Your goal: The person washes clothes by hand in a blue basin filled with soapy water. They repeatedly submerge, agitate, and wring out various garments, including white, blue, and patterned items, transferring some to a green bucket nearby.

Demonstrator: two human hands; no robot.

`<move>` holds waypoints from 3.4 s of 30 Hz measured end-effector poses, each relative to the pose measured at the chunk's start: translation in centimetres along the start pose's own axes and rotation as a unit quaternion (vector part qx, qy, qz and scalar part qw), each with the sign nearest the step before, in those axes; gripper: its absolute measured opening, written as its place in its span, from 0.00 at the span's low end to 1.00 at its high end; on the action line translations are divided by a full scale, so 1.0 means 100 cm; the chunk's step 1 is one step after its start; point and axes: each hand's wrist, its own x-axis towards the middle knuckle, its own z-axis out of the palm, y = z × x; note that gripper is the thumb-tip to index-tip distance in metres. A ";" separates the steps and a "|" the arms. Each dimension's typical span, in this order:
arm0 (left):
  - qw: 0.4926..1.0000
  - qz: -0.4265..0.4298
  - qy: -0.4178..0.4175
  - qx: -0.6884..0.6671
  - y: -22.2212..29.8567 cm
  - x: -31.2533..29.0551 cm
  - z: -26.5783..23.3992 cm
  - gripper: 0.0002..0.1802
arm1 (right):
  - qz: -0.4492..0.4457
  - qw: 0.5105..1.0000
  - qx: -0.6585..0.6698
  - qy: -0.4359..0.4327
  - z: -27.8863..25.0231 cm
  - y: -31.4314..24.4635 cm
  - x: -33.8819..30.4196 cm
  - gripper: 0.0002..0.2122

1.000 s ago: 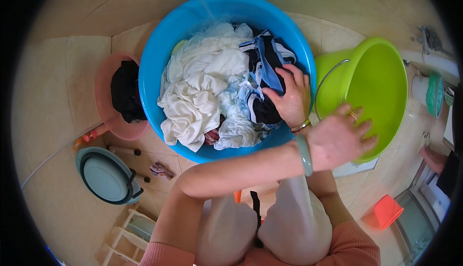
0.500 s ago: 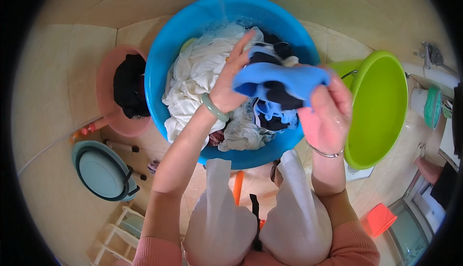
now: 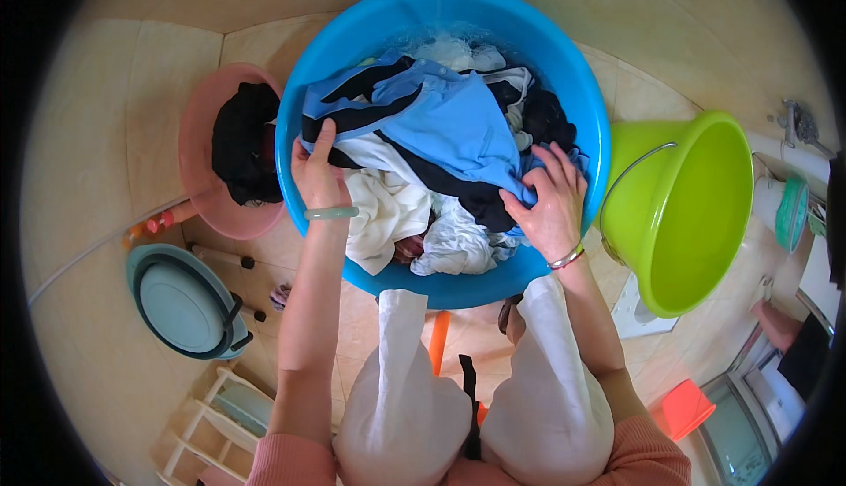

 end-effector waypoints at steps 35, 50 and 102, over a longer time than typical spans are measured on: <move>0.830 0.149 -0.357 0.401 0.036 0.003 0.063 0.26 | -0.024 0.964 0.263 -0.012 -0.066 -0.048 0.082 0.23; 0.625 0.406 -0.276 0.607 0.004 0.041 0.042 0.26 | -0.071 0.986 0.148 -0.012 0.075 -0.018 0.156 0.24; 0.572 0.317 -0.262 0.710 -0.052 0.078 0.016 0.22 | -0.149 0.971 -0.125 -0.141 0.106 -0.048 0.171 0.25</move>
